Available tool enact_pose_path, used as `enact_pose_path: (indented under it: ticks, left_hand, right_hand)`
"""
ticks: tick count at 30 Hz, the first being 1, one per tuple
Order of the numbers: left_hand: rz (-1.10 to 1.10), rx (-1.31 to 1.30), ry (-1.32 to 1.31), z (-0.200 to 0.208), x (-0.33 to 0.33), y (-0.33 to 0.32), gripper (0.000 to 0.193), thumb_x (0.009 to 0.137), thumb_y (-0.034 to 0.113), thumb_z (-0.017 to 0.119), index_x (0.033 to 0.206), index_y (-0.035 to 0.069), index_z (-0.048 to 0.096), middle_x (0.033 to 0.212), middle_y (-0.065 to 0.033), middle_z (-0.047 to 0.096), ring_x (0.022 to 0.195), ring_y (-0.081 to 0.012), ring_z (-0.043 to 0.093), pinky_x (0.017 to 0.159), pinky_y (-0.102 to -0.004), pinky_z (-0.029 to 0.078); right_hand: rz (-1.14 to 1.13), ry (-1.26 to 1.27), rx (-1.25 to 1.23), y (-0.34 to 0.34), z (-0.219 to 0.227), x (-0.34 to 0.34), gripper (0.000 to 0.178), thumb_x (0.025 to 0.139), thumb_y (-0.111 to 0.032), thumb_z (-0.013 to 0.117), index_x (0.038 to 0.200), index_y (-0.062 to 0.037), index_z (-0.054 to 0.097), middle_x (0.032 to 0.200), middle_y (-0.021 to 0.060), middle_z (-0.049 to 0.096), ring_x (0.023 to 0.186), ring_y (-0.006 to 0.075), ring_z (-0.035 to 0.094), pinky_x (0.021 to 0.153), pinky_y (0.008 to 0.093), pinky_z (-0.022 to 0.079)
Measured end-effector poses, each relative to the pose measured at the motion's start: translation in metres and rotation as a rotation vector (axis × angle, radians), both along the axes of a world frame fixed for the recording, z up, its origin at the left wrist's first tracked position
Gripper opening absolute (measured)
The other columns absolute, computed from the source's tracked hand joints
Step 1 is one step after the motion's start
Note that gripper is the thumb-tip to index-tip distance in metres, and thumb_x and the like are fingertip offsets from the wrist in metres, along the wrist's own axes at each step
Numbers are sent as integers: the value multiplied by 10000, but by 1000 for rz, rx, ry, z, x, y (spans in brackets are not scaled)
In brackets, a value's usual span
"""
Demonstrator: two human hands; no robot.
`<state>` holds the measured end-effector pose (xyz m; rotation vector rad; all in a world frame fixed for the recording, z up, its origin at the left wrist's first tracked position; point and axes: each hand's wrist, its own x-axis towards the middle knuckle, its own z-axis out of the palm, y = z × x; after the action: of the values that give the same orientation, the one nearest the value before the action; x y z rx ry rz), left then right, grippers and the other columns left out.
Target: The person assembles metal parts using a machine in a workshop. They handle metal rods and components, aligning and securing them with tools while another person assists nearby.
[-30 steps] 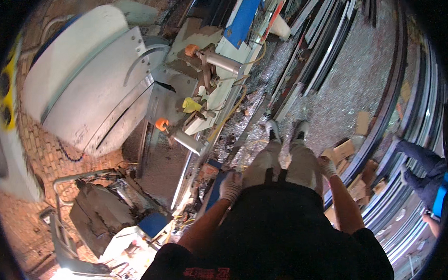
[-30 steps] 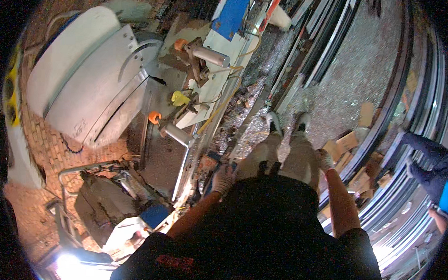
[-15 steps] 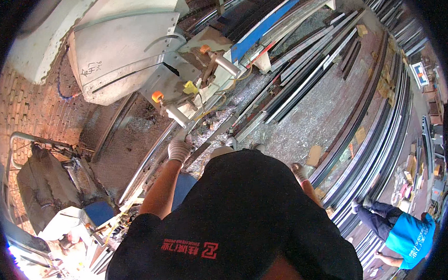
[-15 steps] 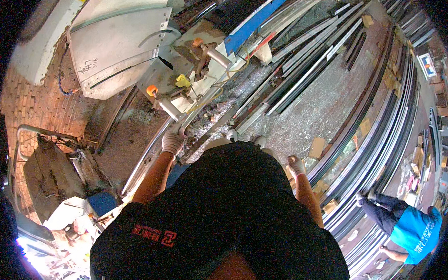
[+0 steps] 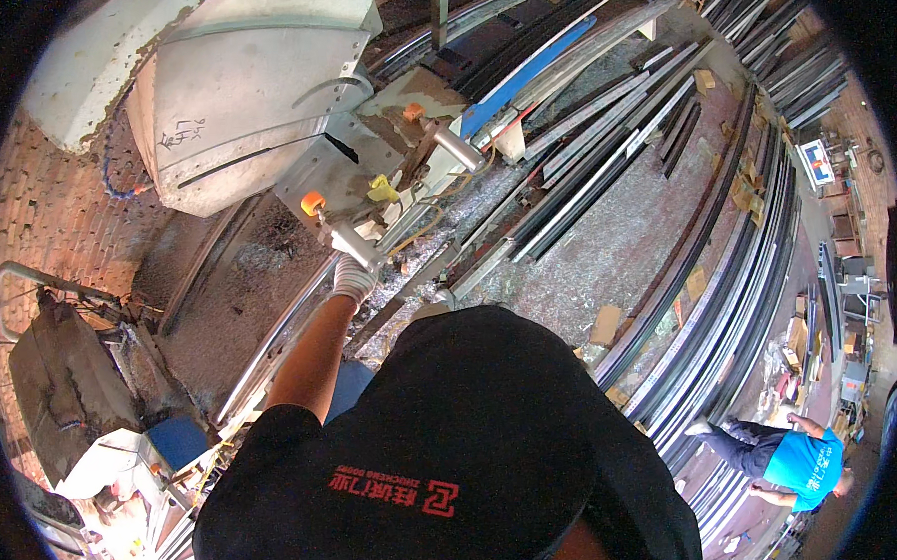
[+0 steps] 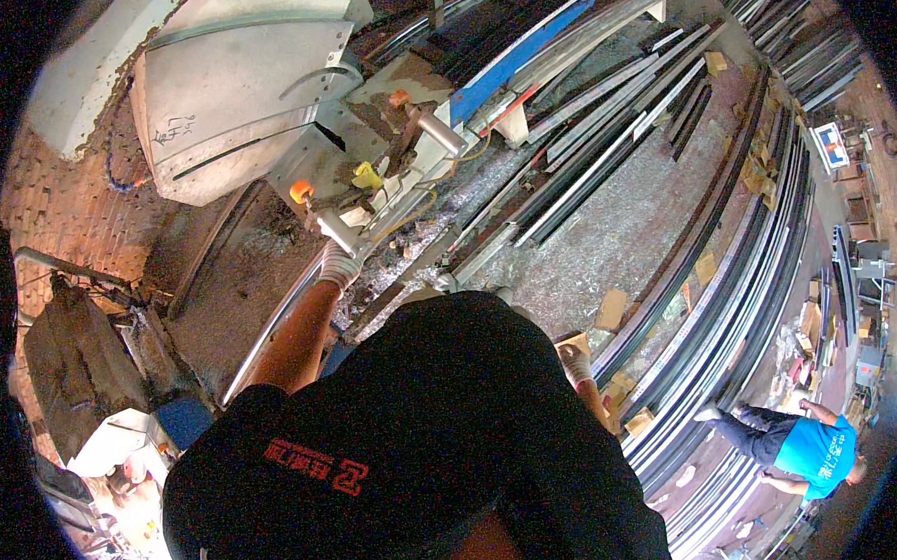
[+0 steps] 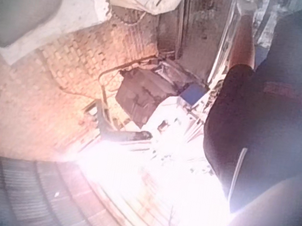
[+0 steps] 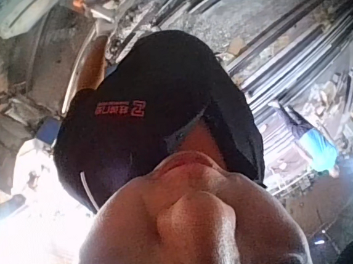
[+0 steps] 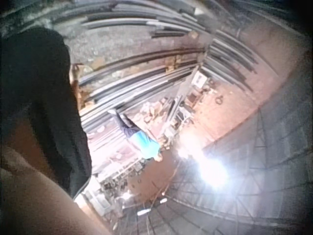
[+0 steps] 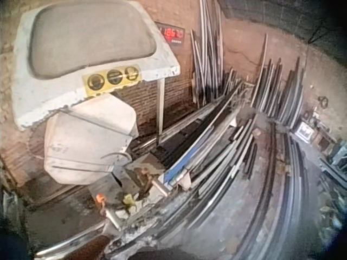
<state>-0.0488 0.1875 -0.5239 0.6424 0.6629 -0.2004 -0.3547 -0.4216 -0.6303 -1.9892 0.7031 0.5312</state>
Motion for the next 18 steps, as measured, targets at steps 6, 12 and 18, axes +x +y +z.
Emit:
enact_pose_path:
  ticks: [6, 12, 18]
  left_hand:
    - [-67, 86, -141, -30, 9, -3, 304, 1019, 222, 609, 1265, 48, 564, 1173, -78, 651, 1055, -245, 592, 918, -359, 535]
    - [-607, 963, -295, -14, 13, -13, 416, 1006, 149, 570, 1379, -25, 511, 1272, -111, 623, 1123, -244, 577, 1002, -317, 457]
    - [-595, 875, -311, -14, 9, -13, 444, 1022, 200, 553, 1423, 22, 482, 1352, -128, 581, 1216, -246, 565, 939, -332, 477]
  right_hand:
    - [-40, 64, -15, 22, 22, 12, 276, 957, -279, 638, 1113, -58, 692, 1026, 126, 730, 928, 251, 683, 812, 363, 538]
    - [170, 42, -250, 44, 18, 2, 355, 974, -405, 626, 1089, -83, 724, 1020, 216, 735, 983, 352, 708, 851, 416, 541]
    - [226, -55, -180, 37, 6, -18, 340, 978, -399, 634, 1085, -90, 724, 1043, 211, 734, 986, 361, 703, 869, 431, 532]
